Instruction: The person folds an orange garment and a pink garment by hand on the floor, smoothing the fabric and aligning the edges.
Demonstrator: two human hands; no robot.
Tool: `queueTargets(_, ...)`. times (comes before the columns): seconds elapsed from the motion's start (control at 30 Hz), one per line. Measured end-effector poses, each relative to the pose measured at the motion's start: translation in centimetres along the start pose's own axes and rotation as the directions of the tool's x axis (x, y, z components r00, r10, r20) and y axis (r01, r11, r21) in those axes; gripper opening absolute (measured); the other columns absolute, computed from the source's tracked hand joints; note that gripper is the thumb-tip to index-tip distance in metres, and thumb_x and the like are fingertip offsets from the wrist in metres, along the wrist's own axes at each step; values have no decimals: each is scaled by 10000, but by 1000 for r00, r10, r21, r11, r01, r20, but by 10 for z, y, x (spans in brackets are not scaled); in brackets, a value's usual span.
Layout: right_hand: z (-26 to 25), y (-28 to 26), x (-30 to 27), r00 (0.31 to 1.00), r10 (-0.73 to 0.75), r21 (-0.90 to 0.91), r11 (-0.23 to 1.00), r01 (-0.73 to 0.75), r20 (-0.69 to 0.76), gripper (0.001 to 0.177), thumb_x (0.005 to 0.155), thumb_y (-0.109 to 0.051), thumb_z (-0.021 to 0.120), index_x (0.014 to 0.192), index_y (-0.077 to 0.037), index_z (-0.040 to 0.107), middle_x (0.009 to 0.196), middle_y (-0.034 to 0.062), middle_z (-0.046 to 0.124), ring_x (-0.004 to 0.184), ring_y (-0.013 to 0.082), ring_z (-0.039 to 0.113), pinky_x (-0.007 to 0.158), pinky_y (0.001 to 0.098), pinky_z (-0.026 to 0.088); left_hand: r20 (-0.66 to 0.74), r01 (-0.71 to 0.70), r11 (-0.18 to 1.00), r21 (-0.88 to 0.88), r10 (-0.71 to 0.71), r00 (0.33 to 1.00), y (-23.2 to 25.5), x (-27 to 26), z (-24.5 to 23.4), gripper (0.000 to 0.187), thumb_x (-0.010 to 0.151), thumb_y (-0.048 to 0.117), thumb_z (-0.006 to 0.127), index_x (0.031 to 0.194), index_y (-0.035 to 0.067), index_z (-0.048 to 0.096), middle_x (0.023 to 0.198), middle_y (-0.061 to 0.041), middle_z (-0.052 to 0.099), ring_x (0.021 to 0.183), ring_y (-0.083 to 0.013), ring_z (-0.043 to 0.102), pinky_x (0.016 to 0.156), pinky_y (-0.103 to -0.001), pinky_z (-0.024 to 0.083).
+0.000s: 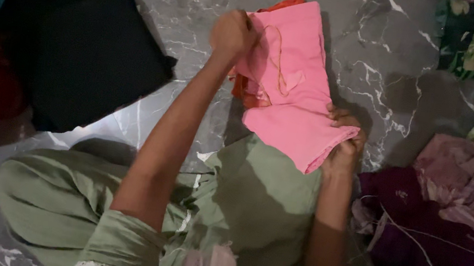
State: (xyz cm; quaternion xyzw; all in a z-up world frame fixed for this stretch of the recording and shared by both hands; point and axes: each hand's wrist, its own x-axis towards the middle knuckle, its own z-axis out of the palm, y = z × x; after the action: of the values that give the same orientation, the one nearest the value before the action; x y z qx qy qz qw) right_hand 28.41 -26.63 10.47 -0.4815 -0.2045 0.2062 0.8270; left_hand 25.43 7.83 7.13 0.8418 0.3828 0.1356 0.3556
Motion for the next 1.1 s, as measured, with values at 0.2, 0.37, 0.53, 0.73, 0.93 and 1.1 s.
queueTargets(0.2, -3, 2, -2, 1000, 5, -41, 999, -5, -14, 90, 813, -44, 651, 902, -30, 649, 1074, 125, 640, 1207, 273, 601, 1166, 421, 441, 1, 171, 984, 43, -171, 985, -4, 23, 9, 503, 714, 494, 768, 973, 63, 741, 1000, -229, 718, 918, -416, 698, 767, -517, 549)
queueTargets(0.37, -21, 11, -4, 990, 113, -36, 993, -117, -85, 119, 773, -19, 634, 891, -13, 645, 989, 139, 638, 1007, 265, 616, 960, 376, 503, -14, 186, 978, -96, -188, 982, -14, 53, 13, 464, 733, 457, 758, 915, 30, 753, 934, -245, 731, 915, -415, 709, 804, -488, 552)
queueTargets(0.53, -34, 15, 4, 958, 227, -132, 959, -252, -175, 196, 661, -15, 559, 838, 1, 643, 908, 155, 674, 877, 257, 639, 835, 335, 514, -32, 235, 924, -301, -256, 966, -23, 88, 4, 282, 724, 279, 651, 775, 27, 768, 783, -197, 747, 763, -349, 750, 713, -439, 567)
queueTargets(0.73, -41, 21, 4, 977, 175, -130, 973, -190, -120, 132, 695, -10, 561, 808, 4, 629, 878, 155, 665, 841, 257, 637, 828, 348, 543, 19, 242, 700, -672, -311, 950, -30, 97, 4, 287, 756, 201, 610, 638, -30, 731, 605, -146, 735, 510, -237, 707, 472, -379, 515)
queueTargets(0.93, -33, 15, 2, 940, 253, -118, 951, -285, -229, 168, 722, -12, 556, 859, 4, 652, 889, 141, 677, 829, 236, 644, 806, 335, 539, 128, 338, 645, -685, -351, 928, -18, 83, -11, 330, 853, 262, 619, 799, -52, 709, 617, -118, 702, 475, -198, 646, 426, -377, 486)
queueTargets(1.1, -32, 15, 3, 952, 219, -159, 954, -255, -212, 191, 723, -1, 548, 881, 9, 656, 919, 139, 683, 858, 234, 651, 830, 333, 544, 364, 431, 439, -788, -233, 902, 17, 40, -22, 678, 892, 294, 707, 1422, 40, 369, 821, -129, 660, 574, -197, 616, 466, -366, 444)
